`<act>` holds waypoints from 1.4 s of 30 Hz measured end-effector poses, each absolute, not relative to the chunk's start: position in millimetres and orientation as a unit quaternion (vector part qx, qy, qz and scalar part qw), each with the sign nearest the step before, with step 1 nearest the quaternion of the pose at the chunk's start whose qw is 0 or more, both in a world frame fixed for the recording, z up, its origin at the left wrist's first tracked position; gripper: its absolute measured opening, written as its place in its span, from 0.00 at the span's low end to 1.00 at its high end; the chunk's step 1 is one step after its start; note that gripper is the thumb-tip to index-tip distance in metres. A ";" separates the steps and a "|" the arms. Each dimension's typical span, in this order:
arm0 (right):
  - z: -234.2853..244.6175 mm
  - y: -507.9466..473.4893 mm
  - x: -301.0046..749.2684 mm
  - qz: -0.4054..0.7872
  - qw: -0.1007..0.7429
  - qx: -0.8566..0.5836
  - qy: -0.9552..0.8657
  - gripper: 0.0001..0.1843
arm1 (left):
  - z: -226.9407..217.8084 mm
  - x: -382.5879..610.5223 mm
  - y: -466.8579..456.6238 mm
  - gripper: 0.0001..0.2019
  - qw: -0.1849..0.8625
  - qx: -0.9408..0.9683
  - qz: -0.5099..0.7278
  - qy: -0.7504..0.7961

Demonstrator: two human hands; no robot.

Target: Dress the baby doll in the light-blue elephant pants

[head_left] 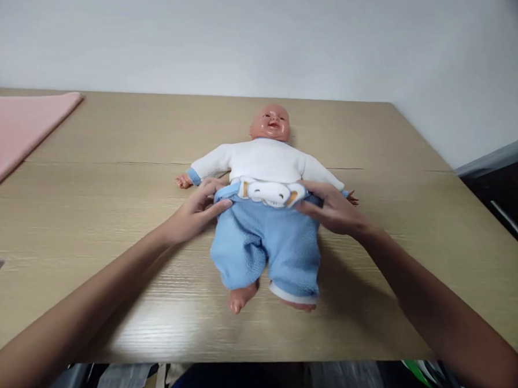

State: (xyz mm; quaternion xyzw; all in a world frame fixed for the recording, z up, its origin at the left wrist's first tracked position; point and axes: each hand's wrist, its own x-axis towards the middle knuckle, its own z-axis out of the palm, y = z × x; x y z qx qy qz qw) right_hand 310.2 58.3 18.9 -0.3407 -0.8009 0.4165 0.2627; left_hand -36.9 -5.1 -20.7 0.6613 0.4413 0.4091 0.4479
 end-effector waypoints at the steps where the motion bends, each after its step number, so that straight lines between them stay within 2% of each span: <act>1: 20.8 60.9 310.8 0.446 0.257 -0.328 -0.793 0.20 | -23.6 -35.8 1.7 0.21 0.417 0.668 0.434 0.437; 3: 23.7 65.2 307.7 0.466 0.251 -0.322 -0.785 0.20 | -26.6 -32.1 15.9 0.24 0.398 0.661 0.464 0.435; 5: 23.5 68.2 298.4 0.422 0.274 -0.352 -0.790 0.19 | -27.0 -26.6 30.5 0.25 0.411 0.638 0.479 0.441; 9: 8.7 77.7 273.7 0.336 0.445 -0.421 -0.715 0.15 | -25.2 -13.2 59.1 0.26 0.445 0.603 0.483 0.453; 11: -3.7 87.1 268.1 0.332 0.489 -0.454 -0.667 0.16 | -24.4 -7.4 71.4 0.28 0.468 0.594 0.481 0.444; 16: -21.8 106.8 282.8 0.435 0.438 -0.487 -0.617 0.25 | -23.5 -4.3 86.8 0.25 0.515 0.604 0.435 0.426; 20: -21.6 101.6 302.7 0.469 0.362 -0.477 -0.649 0.24 | -23.3 -16.9 86.1 0.22 0.523 0.619 0.413 0.416; 24: -32.2 89.4 327.6 0.473 0.339 -0.468 -0.665 0.20 | -23.1 -45.2 79.0 0.18 0.555 0.644 0.351 0.392; 26: -39.2 85.2 342.4 0.469 0.317 -0.449 -0.691 0.19 | -23.7 -59.9 74.5 0.19 0.584 0.660 0.299 0.366; 28: -41.3 82.3 354.7 0.458 0.274 -0.401 -0.745 0.24 | -24.1 -69.6 70.8 0.20 0.588 0.690 0.254 0.339; 30: -37.2 79.7 361.5 0.440 0.229 -0.344 -0.797 0.27 | -23.9 -72.6 68.3 0.24 0.551 0.732 0.229 0.328; 32: -30.1 76.7 361.7 0.429 0.200 -0.310 -0.825 0.26 | -23.2 -70.4 66.5 0.26 0.513 0.763 0.221 0.326; 34: -25.6 72.8 356.7 0.435 0.202 -0.312 -0.820 0.19 | -23.7 -65.9 64.6 0.22 0.532 0.747 0.234 0.322; 36: -27.3 68.1 348.5 0.460 0.247 -0.346 -0.780 0.13 | -27.0 -60.7 62.0 0.17 0.581 0.697 0.264 0.326; 39: -38.3 60.8 332.7 0.496 0.347 -0.412 -0.681 0.24 | -37.4 -49.9 56.3 0.19 0.609 0.624 0.335 0.356; 42: -47.9 55.2 316.1 0.483 0.400 -0.448 -0.637 0.29 | -48.4 -32.6 48.1 0.25 0.616 0.567 0.392 0.381</act>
